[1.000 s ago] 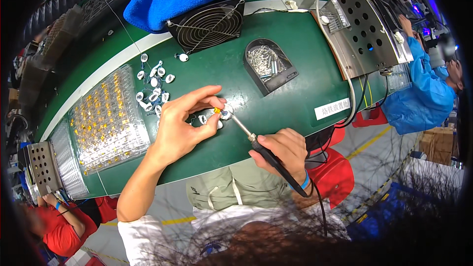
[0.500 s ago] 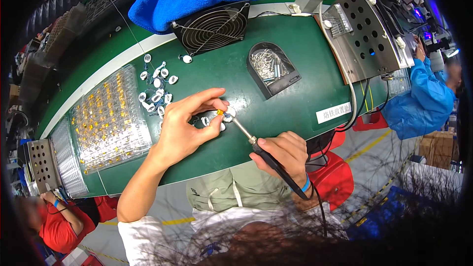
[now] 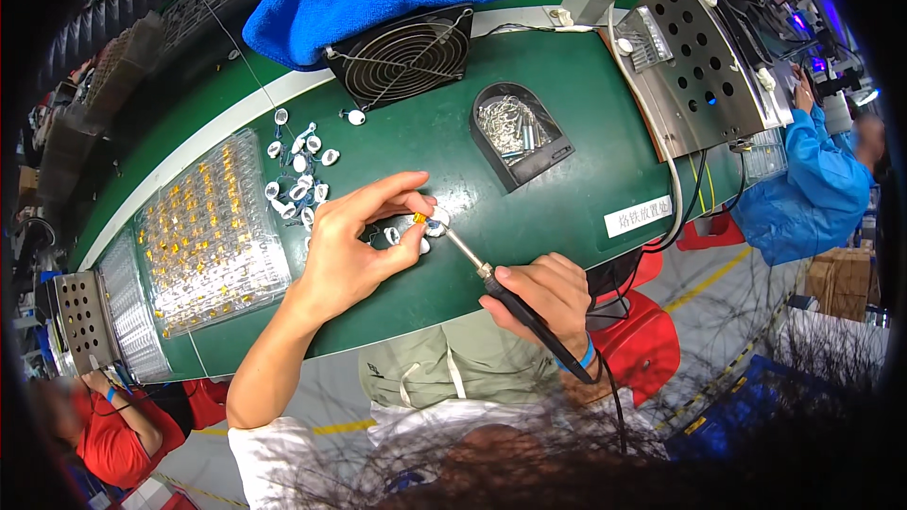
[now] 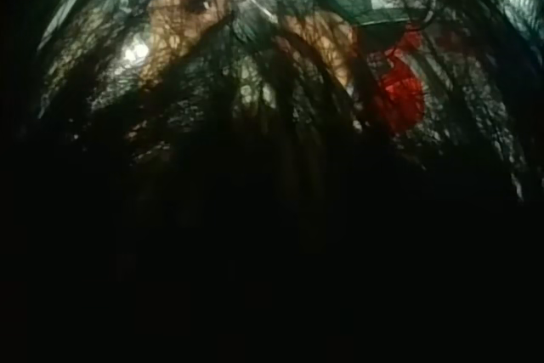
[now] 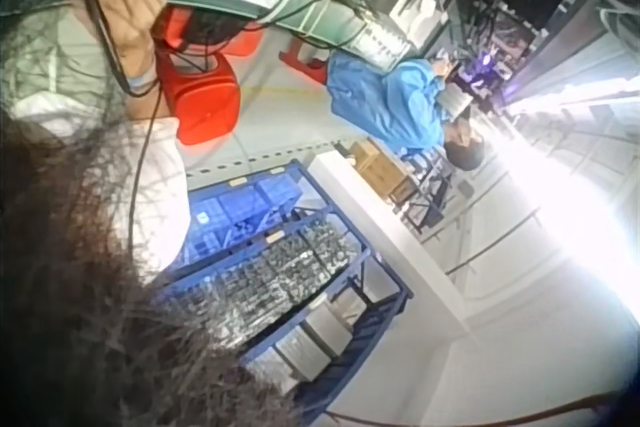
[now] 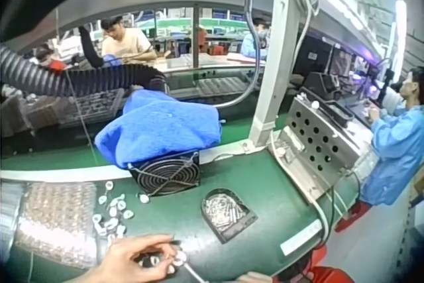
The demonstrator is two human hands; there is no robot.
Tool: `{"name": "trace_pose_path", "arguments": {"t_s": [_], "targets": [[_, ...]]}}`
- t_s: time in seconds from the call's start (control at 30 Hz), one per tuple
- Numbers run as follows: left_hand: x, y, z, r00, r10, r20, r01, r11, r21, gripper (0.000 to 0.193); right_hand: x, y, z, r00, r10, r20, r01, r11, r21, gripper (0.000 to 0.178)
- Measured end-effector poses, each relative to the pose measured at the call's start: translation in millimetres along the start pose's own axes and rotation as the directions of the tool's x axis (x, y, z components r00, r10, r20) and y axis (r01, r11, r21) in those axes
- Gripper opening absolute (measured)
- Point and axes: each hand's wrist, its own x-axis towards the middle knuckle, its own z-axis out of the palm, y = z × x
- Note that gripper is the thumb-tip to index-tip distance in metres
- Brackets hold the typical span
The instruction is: Soldering leads or wires onto small electronic components on an industrial assembly line.
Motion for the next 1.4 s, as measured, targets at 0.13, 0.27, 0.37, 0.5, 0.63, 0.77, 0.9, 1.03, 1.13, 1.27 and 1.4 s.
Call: {"name": "trace_pose_path", "arguments": {"t_s": [0.13,0.27,0.37,0.5,0.63,0.77,0.9,1.03,1.13,1.27,1.4], "targets": [[0.2,3.0,-1.5,0.999,-0.033,0.043,0.032,0.999,0.031,0.052,0.3,0.7,-1.2,1.0,-0.005,-0.017,0.005,1.0,0.013,0.042],[0.2,1.2,-1.9,0.999,-0.015,0.041,0.014,0.999,0.04,0.052,2.5,1.4,2.4,0.999,-0.008,-0.052,0.009,1.0,0.016,0.038],[0.2,0.4,-1.8,0.999,-0.008,0.038,0.006,0.999,0.047,0.051,3.0,1.0,2.6,0.999,-0.008,-0.049,0.008,1.0,0.014,0.037],[-0.3,0.1,-1.5,0.999,-0.009,0.033,0.007,0.999,0.048,0.051,2.3,1.0,1.9,0.999,-0.005,-0.033,0.005,1.0,0.002,0.037],[-0.1,0.1,-1.2,1.0,-0.002,0.031,0.0,0.999,0.048,0.051,3.0,0.3,2.1,1.0,0.001,-0.027,-0.001,1.0,-0.001,0.037],[0.1,1.5,-0.8,1.0,-0.012,0.029,0.01,0.998,0.064,0.05,2.8,0.5,0.8,1.0,0.0,-0.003,0.0,1.0,0.0,0.038],[0.7,1.6,-0.4,1.0,-0.011,0.022,0.009,0.997,0.075,0.049,2.3,0.4,1.6,1.0,0.009,-0.018,-0.009,1.0,0.006,0.039],[0.2,1.7,0.2,1.0,-0.003,0.022,0.001,0.997,0.073,0.049,1.9,0.4,2.2,1.0,0.008,-0.021,-0.008,1.0,0.006,0.039],[-0.7,1.1,0.1,1.0,0.004,0.014,-0.005,0.996,0.09,0.049,1.5,1.7,2.9,1.0,0.005,-0.014,-0.005,1.0,0.008,0.04],[-1.5,1.3,0.3,0.999,0.029,0.019,-0.031,0.992,0.123,0.049,1.5,-0.4,2.3,1.0,0.01,-0.005,-0.01,1.0,-0.009,0.041],[-1.8,0.8,1.5,0.999,0.039,0.018,-0.041,0.992,0.116,0.049,1.2,-0.5,1.4,1.0,0.005,-0.004,-0.005,1.0,-0.011,0.041]]}}
